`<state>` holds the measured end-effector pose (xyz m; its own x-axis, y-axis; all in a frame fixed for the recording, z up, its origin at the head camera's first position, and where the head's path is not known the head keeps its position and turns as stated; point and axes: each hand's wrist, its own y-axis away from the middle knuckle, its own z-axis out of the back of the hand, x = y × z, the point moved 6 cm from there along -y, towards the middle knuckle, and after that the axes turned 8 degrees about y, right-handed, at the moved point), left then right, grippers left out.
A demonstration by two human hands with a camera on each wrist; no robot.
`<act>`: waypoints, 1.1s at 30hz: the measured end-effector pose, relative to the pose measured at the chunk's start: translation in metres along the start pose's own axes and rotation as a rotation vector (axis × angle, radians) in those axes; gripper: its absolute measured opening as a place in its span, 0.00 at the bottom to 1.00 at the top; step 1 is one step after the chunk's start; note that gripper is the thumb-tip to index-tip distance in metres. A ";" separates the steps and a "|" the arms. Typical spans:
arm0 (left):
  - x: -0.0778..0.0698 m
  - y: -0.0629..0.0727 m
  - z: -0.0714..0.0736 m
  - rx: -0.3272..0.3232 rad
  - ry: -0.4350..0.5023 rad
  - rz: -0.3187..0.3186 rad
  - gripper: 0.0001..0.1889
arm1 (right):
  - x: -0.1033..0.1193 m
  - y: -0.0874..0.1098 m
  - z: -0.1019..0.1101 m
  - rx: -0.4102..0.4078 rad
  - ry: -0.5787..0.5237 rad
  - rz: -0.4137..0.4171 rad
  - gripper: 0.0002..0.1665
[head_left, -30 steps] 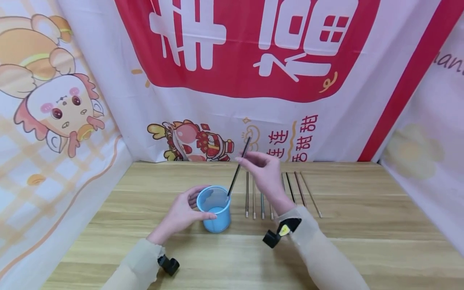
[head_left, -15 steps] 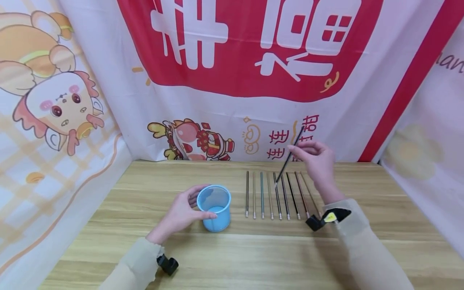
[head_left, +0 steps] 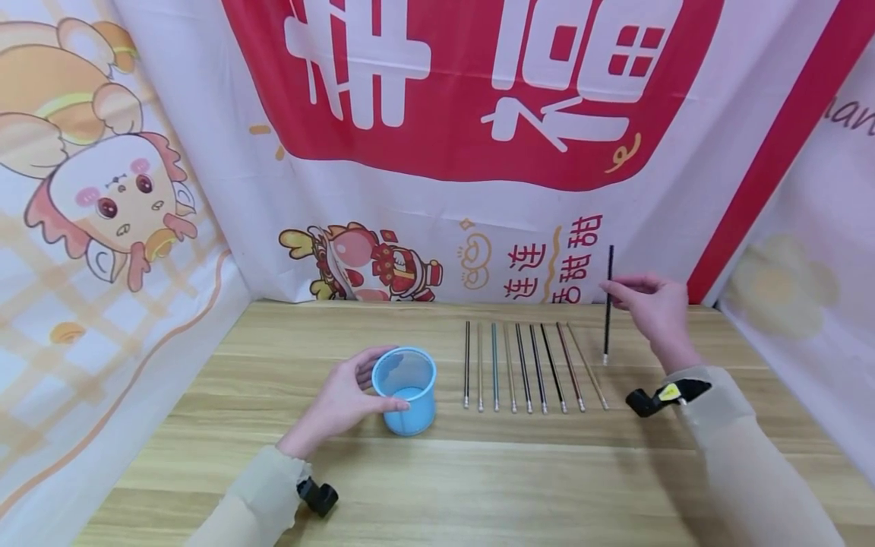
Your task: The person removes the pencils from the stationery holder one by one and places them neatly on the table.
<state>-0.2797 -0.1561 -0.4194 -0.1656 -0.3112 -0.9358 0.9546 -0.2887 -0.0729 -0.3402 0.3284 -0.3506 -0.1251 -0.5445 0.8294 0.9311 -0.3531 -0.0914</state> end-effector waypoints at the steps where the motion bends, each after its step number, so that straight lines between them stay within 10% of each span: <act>1: 0.000 0.000 0.000 0.000 0.000 -0.001 0.46 | -0.004 -0.002 -0.001 0.012 0.034 -0.006 0.36; 10: 0.000 0.001 -0.001 0.001 0.001 0.007 0.46 | -0.051 -0.011 -0.018 0.173 0.201 0.034 0.34; 33: 0.002 -0.001 -0.001 0.030 0.025 -0.017 0.50 | -0.096 -0.009 -0.048 0.201 0.311 -0.051 0.23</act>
